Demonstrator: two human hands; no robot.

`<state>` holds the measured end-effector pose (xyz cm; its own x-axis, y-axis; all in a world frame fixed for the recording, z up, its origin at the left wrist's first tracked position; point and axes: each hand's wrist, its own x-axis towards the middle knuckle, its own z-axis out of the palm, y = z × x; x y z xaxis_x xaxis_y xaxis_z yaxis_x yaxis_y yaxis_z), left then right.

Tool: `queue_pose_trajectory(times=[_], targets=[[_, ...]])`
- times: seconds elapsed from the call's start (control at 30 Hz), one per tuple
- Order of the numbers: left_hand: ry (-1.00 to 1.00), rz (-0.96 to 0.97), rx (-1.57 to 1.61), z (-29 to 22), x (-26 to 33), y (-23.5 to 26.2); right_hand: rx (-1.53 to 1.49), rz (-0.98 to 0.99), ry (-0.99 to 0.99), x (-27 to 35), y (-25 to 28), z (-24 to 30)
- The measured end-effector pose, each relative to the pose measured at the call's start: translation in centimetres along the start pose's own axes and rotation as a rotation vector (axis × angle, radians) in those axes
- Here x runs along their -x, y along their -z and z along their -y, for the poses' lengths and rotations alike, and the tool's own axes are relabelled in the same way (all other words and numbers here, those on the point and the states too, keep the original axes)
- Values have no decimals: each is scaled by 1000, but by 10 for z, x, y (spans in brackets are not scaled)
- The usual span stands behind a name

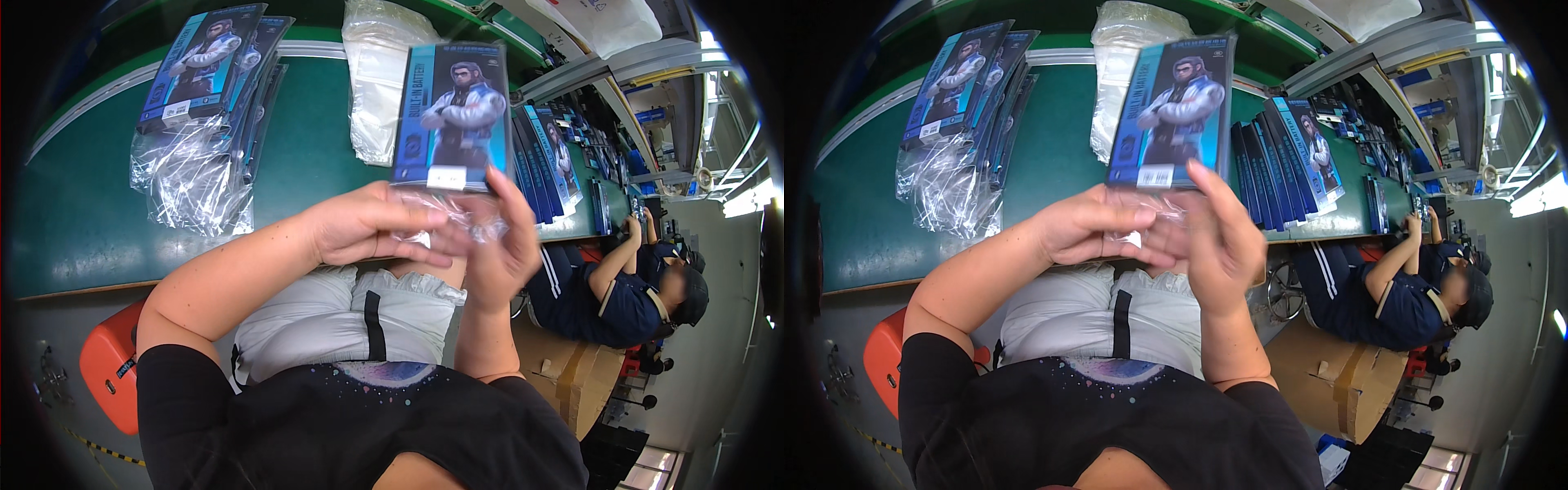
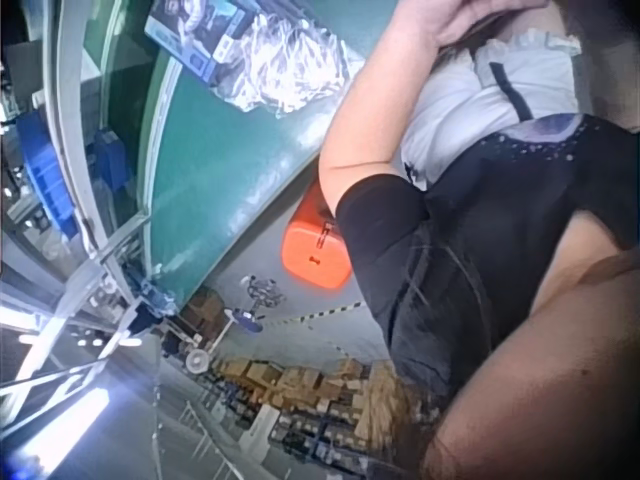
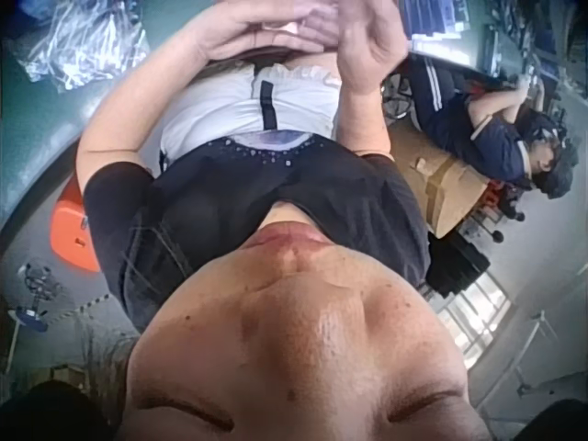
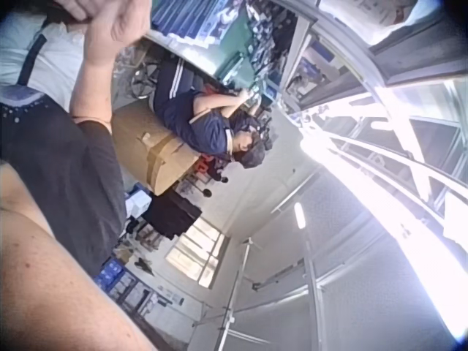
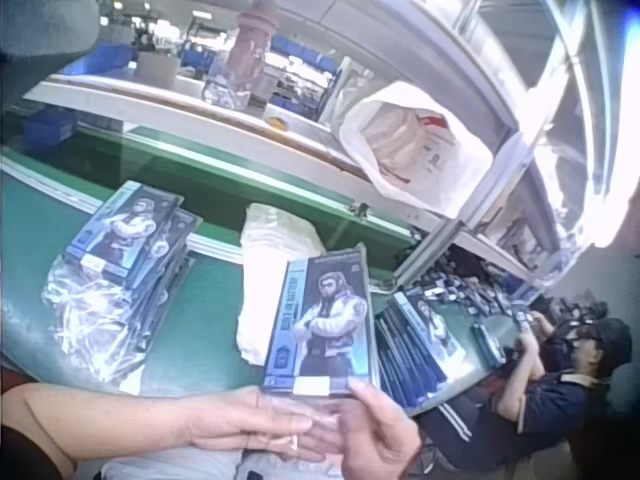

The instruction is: Placing electronic or retail product boxes into clear plastic bags and stacking them.

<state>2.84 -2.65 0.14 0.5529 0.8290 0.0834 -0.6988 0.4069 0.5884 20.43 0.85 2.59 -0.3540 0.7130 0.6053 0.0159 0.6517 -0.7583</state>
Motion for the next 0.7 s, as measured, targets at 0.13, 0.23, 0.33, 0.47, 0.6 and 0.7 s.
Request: queue_pose_trajectory(times=[0.13,0.23,0.33,0.47,0.6,0.7], targets=[[154,176,-93,-1,1,14,-68,-482,268,-10,0,32],[111,9,-115,-2,-2,18,73,-310,231,-16,0,36],[56,-74,-79,3,-3,21,195,249,-13,-11,-10,28],[124,-190,181,18,4,22,103,470,69,6,-31,19],[-3,-212,444,41,24,20,36,344,225,-6,-14,20],[-168,-439,188,11,36,-19,-82,-112,67,-5,5,5]])
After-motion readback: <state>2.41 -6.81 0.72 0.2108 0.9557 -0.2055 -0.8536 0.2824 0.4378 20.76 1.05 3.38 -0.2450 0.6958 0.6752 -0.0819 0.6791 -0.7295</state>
